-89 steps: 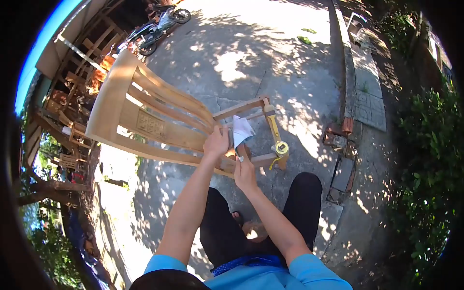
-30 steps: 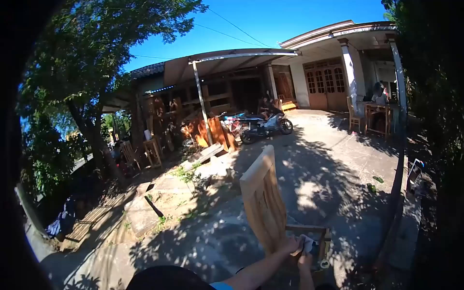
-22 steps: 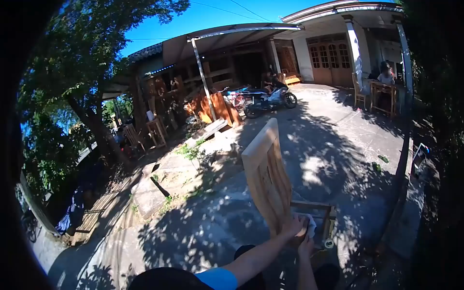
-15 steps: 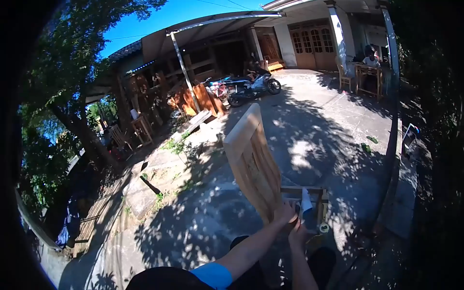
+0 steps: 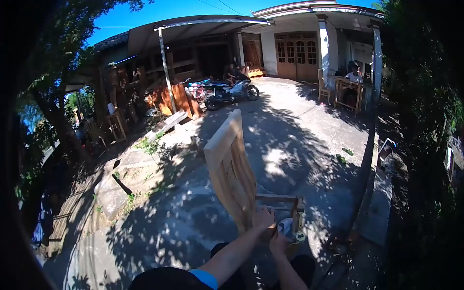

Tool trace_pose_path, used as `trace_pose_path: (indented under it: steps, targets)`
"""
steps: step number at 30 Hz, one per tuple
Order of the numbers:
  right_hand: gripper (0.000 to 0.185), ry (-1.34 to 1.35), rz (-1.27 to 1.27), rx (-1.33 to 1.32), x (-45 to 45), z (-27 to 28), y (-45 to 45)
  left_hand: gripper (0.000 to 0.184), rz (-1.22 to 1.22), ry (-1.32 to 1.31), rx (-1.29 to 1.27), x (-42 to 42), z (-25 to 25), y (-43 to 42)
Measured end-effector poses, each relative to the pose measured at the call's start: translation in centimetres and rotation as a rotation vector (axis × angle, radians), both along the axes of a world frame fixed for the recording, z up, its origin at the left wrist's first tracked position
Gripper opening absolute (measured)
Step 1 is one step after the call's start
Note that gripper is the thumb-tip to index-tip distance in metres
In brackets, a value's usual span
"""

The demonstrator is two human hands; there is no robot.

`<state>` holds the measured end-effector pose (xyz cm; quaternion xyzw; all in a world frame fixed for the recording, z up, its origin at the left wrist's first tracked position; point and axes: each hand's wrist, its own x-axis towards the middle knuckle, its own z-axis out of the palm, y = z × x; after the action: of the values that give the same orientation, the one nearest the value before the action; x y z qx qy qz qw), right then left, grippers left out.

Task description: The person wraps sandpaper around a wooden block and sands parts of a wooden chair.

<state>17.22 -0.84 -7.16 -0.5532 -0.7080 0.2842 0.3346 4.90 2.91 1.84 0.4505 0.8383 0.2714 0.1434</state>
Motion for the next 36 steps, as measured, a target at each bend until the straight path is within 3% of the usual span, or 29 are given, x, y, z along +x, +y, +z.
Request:
trace_pose_path:
  steps: [1,3,6,11,14,17,21,23,27,29,32,35,36]
  targets:
    - [0.040,-0.011,-0.003,0.006,0.1,0.8,0.0,0.053,0.015,0.010,0.005,0.1,-0.4,-0.1]
    - [0.037,0.225,-0.048,0.102,-1.1,0.3,-0.2,0.055,-0.037,-0.048,-0.118,-0.7,-0.3,0.1]
    - [0.032,-0.015,0.018,0.094,-0.2,-2.9,1.3,0.057,-0.050,0.015,-0.086,-0.5,-0.9,0.3]
    - [0.030,0.082,0.007,0.050,-0.8,1.3,0.5,0.060,-0.021,0.098,-0.065,-1.0,-1.2,1.3]
    - [0.028,0.025,0.021,0.048,-0.5,0.8,-0.5,0.061,-0.055,0.003,-0.086,-0.9,-1.1,-0.1]
    - [0.022,-0.032,0.068,0.023,0.1,-0.9,0.9,0.055,0.006,0.104,-0.005,-0.5,-2.0,-0.1]
    - [0.021,0.298,0.085,0.173,-0.3,4.5,-1.6,0.052,-0.003,0.128,0.013,-0.3,-2.2,-1.3]
    - [0.020,0.269,0.041,0.138,-0.4,2.6,-1.4,0.053,-0.018,0.030,-0.016,-0.3,-1.5,-1.8]
    - [0.020,0.137,0.071,0.152,0.3,-1.9,0.5,0.053,-0.066,0.108,0.018,-0.1,-2.0,-1.6]
    - [0.020,0.173,0.099,0.133,0.2,-1.5,0.2,0.053,-0.060,0.109,0.005,-0.4,-2.5,-1.7]
    - [0.019,0.290,0.079,0.101,0.1,4.3,-1.5,0.052,-0.052,0.106,-0.013,-0.8,-2.6,-1.2]
    - [0.020,0.317,0.065,0.207,0.0,1.7,-0.9,0.050,-0.073,0.110,-0.056,-0.3,-2.0,-1.5]
    - [0.020,0.209,0.075,0.211,0.1,-1.0,0.2,0.050,-0.046,0.108,0.006,0.4,-1.2,-2.1]
